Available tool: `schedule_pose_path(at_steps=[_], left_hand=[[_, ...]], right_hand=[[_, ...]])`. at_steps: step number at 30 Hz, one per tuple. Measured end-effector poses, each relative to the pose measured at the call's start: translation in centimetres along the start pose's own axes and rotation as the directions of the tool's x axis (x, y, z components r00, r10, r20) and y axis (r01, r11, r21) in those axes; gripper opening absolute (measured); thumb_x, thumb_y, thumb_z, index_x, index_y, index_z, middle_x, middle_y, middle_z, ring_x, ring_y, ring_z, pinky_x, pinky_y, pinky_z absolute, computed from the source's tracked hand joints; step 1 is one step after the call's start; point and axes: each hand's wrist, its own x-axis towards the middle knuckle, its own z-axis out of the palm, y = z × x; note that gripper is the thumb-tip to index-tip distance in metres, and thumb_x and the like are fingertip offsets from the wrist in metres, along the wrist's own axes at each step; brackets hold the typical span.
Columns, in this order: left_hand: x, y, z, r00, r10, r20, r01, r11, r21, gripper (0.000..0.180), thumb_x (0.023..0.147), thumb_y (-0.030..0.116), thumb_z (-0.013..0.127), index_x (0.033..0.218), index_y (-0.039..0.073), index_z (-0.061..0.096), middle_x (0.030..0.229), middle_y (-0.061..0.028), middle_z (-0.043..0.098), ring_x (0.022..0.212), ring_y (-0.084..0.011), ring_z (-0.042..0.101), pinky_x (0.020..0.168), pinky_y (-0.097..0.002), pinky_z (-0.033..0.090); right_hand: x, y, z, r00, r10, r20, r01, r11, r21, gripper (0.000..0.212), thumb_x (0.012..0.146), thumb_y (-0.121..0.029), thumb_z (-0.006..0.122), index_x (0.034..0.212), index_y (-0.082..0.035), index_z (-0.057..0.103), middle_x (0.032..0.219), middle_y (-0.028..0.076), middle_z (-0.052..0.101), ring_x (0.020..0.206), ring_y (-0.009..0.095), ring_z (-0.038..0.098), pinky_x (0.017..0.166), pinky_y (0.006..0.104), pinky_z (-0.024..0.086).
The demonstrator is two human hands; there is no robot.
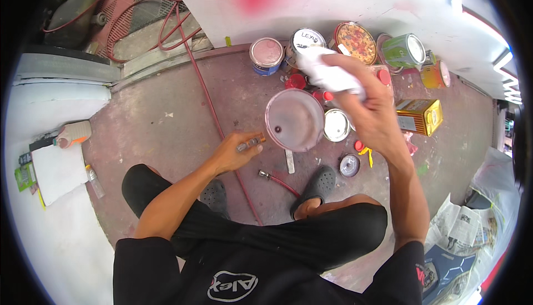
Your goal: The person cleans a spray gun using a cloth and thinner. They wipe the cup, lid, and nozzle, then pour thinner into the cup and wipe the gun again.
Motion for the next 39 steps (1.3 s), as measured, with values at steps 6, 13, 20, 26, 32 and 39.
schedule_pose_path(at_steps=[6, 13, 20, 26, 32, 39], left_hand=[[-2.7, 0.4, -6.2, 0.942, 0.073, 0.327, -0.089, 0.995, 0.034, 0.043, 0.092, 0.012, 0.074, 0.134, 0.012, 0.079, 0.109, -0.0224, 0.080, 0.103, -0.0337, 0.077, 0.094, -0.0435, 0.058], [-2.3, -0.4, -6.4, 0.945, 0.199, 0.261, -0.250, 0.951, 0.180, 0.055, 0.080, 0.002, 0.072, 0.134, 0.010, 0.076, 0.119, -0.0199, 0.078, 0.109, -0.0415, 0.074, 0.094, -0.0490, 0.059], [1.0, 0.1, -7.1, 0.970, 0.179, -0.165, -0.120, 0.942, 0.313, 0.051, 0.085, 0.005, 0.075, 0.135, 0.011, 0.075, 0.123, -0.0146, 0.079, 0.107, -0.0393, 0.075, 0.089, -0.0492, 0.061], [3.6, -1.0, -6.2, 0.929, 0.272, -0.252, -0.115, 0.857, 0.501, 0.060, 0.090, 0.012, 0.077, 0.149, 0.015, 0.062, 0.132, -0.0107, 0.072, 0.095, -0.0440, 0.077, 0.080, -0.0565, 0.061], [5.1, -1.1, -6.2, 0.945, 0.247, -0.214, -0.064, 0.782, 0.620, 0.064, 0.093, 0.006, 0.073, 0.153, 0.013, 0.053, 0.138, -0.0115, 0.065, 0.092, -0.0469, 0.076, 0.080, -0.0601, 0.060], [5.4, 1.2, -3.1, 0.958, 0.244, -0.150, -0.093, 0.761, 0.642, 0.043, 0.101, 0.011, 0.066, 0.143, 0.007, 0.054, 0.123, -0.0159, 0.065, 0.089, -0.0408, 0.079, 0.074, -0.0540, 0.063]], right_hand=[[2.3, -5.7, 6.9, 0.772, -0.315, 0.551, 0.514, 0.820, -0.251, 0.057, 0.093, -0.007, 0.060, 0.149, -0.015, 0.063, 0.138, 0.021, 0.064, 0.112, 0.038, 0.066, 0.100, 0.0527, 0.059], [1.8, -4.1, 8.1, 0.507, -0.240, 0.828, 0.795, 0.502, -0.341, 0.058, 0.090, -0.022, 0.076, 0.144, -0.013, 0.058, 0.111, 0.010, 0.058, 0.095, 0.029, 0.069, 0.063, 0.0379, 0.064], [2.1, 1.7, 7.9, 0.985, 0.089, 0.149, 0.054, 0.662, -0.748, 0.031, 0.101, -0.017, 0.073, 0.125, -0.003, 0.058, 0.112, 0.026, 0.072, 0.093, 0.046, 0.076, 0.068, 0.0550, 0.060], [-2.1, 7.5, 12.3, 0.799, 0.235, -0.554, -0.520, 0.732, -0.439, 0.030, 0.109, -0.026, 0.065, 0.116, 0.004, 0.063, 0.089, 0.032, 0.072, 0.086, 0.054, 0.071, 0.071, 0.0587, 0.053], [-7.4, 5.3, 14.9, 0.486, 0.852, -0.196, -0.687, 0.511, 0.517, 0.049, 0.112, -0.043, 0.058, 0.101, 0.003, 0.072, 0.081, 0.009, 0.072, 0.069, 0.014, 0.067, 0.053, 0.0349, 0.049], [-4.8, 5.3, 11.8, 0.531, 0.578, -0.620, -0.757, 0.653, -0.039, 0.058, 0.116, -0.049, 0.051, 0.104, 0.003, 0.073, 0.081, 0.018, 0.074, 0.073, 0.032, 0.073, 0.067, 0.0460, 0.056]])
